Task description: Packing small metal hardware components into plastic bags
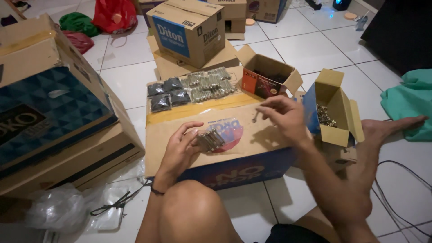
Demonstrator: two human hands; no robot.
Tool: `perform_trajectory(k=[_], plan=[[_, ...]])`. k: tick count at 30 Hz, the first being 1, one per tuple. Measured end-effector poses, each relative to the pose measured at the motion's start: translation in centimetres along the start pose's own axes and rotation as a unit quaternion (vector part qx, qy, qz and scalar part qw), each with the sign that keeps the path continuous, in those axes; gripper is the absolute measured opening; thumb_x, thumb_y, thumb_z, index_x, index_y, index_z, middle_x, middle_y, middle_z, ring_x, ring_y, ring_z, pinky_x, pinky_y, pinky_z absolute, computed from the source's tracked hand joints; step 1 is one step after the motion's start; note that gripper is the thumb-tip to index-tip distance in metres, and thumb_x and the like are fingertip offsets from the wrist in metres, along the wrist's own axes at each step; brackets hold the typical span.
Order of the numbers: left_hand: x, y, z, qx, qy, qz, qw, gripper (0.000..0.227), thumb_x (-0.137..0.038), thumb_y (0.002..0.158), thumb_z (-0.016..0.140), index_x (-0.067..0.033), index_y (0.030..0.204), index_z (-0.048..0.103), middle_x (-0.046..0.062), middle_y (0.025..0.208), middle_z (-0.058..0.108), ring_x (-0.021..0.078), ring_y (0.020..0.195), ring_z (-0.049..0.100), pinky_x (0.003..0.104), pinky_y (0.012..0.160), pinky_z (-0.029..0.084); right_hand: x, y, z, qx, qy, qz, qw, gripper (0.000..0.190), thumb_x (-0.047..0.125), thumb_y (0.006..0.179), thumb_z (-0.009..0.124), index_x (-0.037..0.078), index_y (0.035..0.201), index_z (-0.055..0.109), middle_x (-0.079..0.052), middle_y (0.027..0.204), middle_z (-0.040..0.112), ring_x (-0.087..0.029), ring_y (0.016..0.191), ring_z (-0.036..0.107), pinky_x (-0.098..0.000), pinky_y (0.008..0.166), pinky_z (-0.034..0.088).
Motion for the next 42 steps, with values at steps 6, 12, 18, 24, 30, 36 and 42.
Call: perform_trajectory(k=[6, 12, 18, 24, 30, 36, 42], plan=[[-0.6, -0.1, 0.3, 0.004, 0.006, 0.002, 1.0, 0.037, -0.017, 0.098, 0.062, 0.0003, 0.131, 0.059, 0.02, 0.099, 0.074, 0.023, 0.083, 0.075, 0.03, 0.065, 0.061, 1.9, -1.1, 4.8, 0.058, -0.052, -0.021, 0.997, 0.011, 0.007, 0.089, 0.08, 0.003, 0.1, 0.081, -0.016, 0.076, 0.075, -0.016, 0.064, 0.069, -0.0254, 0.054, 0.054], [-0.6, -0.4, 0.7, -0.002, -0.011, 0.004, 1.0, 0.036, -0.018, 0.098, 0.064, -0.0012, 0.13, 0.06, 0.02, 0.099, 0.073, 0.0228, 0.083, 0.075, 0.029, 0.065, 0.061, 2.6, -2.7, 5.4, 0.084, -0.066, -0.025, 0.994, 0.011, 0.01, 0.093, 0.075, 0.005, 0.1, 0.081, -0.016, 0.094, 0.079, -0.018, 0.067, 0.068, -0.029, 0.062, 0.056], [-0.6, -0.2, 0.4, 0.004, -0.009, -0.001, 1.0, 0.038, -0.016, 0.098, 0.063, 0.0003, 0.131, 0.058, 0.019, 0.097, 0.073, 0.0251, 0.084, 0.076, 0.035, 0.069, 0.064, 3.2, -3.4, 6.5, 0.16, -0.124, -0.015, 0.979, 0.015, 0.012, 0.093, 0.074, 0.005, 0.104, 0.082, -0.015, 0.099, 0.08, -0.019, 0.076, 0.07, -0.0329, 0.067, 0.057], [0.6, 0.3, -0.5, -0.003, 0.011, -0.011, 1.0, 0.037, -0.017, 0.097, 0.063, -0.0013, 0.131, 0.059, 0.014, 0.093, 0.072, 0.0202, 0.081, 0.074, 0.031, 0.068, 0.064, 4.3, -3.7, 10.1, 0.3, -0.168, -0.01, 0.939, 0.033, 0.021, 0.091, 0.074, 0.008, 0.121, 0.077, -0.019, 0.079, 0.077, -0.022, 0.057, 0.06, -0.0355, 0.056, 0.051], [-0.7, -0.3, 0.4, -0.005, 0.038, -0.013, 0.999, 0.038, -0.017, 0.098, 0.062, -0.0014, 0.132, 0.059, 0.011, 0.094, 0.07, 0.0165, 0.081, 0.073, 0.027, 0.069, 0.064, 5.8, -3.5, 10.6, 0.289, -0.177, -0.06, 0.939, 0.034, 0.021, 0.09, 0.077, 0.009, 0.121, 0.076, -0.018, 0.073, 0.075, -0.024, 0.051, 0.063, -0.0342, 0.05, 0.051], [-1.5, -0.4, 1.1, 0.011, 0.046, -0.003, 0.999, 0.045, -0.012, 0.091, 0.072, 0.0019, 0.132, 0.059, 0.018, 0.095, 0.071, 0.022, 0.078, 0.074, 0.031, 0.067, 0.064, 2.9, -3.1, 8.5, 0.274, -0.18, -0.021, 0.945, 0.018, 0.011, 0.085, 0.079, 0.011, 0.103, 0.081, -0.008, 0.07, 0.079, -0.017, 0.052, 0.068, -0.027, 0.05, 0.052], [-3.0, -0.9, 2.3, 0.007, 0.171, 0.014, 0.985, 0.04, -0.01, 0.082, 0.081, 0.0008, 0.119, 0.073, 0.008, 0.097, 0.074, 0.013, 0.084, 0.068, 0.029, 0.074, 0.061, 3.0, -4.6, 10.3, 0.322, -0.076, 0.011, 0.944, 0.016, 0.004, 0.088, 0.075, 0.006, 0.104, 0.075, -0.013, 0.079, 0.079, -0.02, 0.065, 0.075, -0.0305, 0.057, 0.057]])
Point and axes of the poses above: each hand's wrist, its own y-axis towards the middle knuckle, its own z-axis out of the palm, x = y × z, the point moved 10 cm from there along y, towards the middle knuckle
